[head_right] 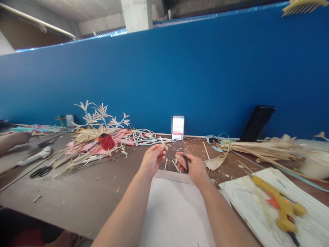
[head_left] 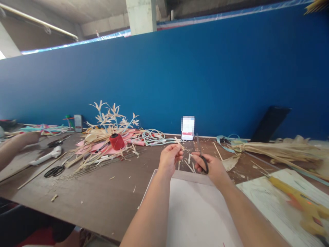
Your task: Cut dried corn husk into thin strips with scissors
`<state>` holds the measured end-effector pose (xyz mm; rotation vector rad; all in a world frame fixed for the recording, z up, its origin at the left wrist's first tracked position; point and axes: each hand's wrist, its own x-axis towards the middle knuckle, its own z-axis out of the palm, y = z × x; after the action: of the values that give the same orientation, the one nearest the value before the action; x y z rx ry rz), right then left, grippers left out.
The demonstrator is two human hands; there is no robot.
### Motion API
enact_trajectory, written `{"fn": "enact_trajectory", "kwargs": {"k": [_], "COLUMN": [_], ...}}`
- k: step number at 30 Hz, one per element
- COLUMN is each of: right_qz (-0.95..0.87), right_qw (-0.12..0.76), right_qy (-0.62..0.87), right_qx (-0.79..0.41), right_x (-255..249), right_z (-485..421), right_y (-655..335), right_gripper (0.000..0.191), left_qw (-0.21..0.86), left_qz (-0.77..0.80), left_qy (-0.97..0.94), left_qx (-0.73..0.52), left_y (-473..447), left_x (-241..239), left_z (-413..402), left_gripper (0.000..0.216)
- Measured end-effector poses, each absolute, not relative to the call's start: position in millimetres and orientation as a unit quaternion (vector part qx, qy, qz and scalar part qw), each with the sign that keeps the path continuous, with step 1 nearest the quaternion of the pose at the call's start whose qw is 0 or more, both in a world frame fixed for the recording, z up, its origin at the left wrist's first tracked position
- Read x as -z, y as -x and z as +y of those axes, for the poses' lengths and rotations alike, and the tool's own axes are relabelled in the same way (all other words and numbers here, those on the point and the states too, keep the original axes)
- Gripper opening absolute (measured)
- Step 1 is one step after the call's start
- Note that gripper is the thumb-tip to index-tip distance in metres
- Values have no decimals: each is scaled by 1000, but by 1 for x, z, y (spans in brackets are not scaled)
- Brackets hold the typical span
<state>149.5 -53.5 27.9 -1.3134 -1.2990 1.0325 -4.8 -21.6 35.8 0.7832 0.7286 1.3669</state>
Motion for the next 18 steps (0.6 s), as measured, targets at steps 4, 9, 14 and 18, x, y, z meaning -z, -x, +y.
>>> {"fn": "enact_trajectory", "kwargs": {"k": [4, 9, 14, 18], "right_qz": [-464, -438, -450, -460], "right_qw": [566, 586, 578, 572], "right_qy": [536, 532, 533, 538], "right_qx": [-420, -426, -424, -414], "right_x": [-28, -26, -26, -27], "right_z": [-51, -48, -48, -48], "right_y": [-156, -158, -157, -158], "right_gripper": [47, 47, 46, 47], "left_qw": [644, 638, 636, 634], "left_qz": [337, 366, 365, 368], "left_qy": [-385, -432, -480, -501], "left_qx": [-569, -522, -482, -460], "left_y": [4, 3, 1, 1], "left_x": [-37, -37, -37, -36], "left_z": [-23, -25, -27, -28], "left_gripper": [24, 28, 30, 32]}}
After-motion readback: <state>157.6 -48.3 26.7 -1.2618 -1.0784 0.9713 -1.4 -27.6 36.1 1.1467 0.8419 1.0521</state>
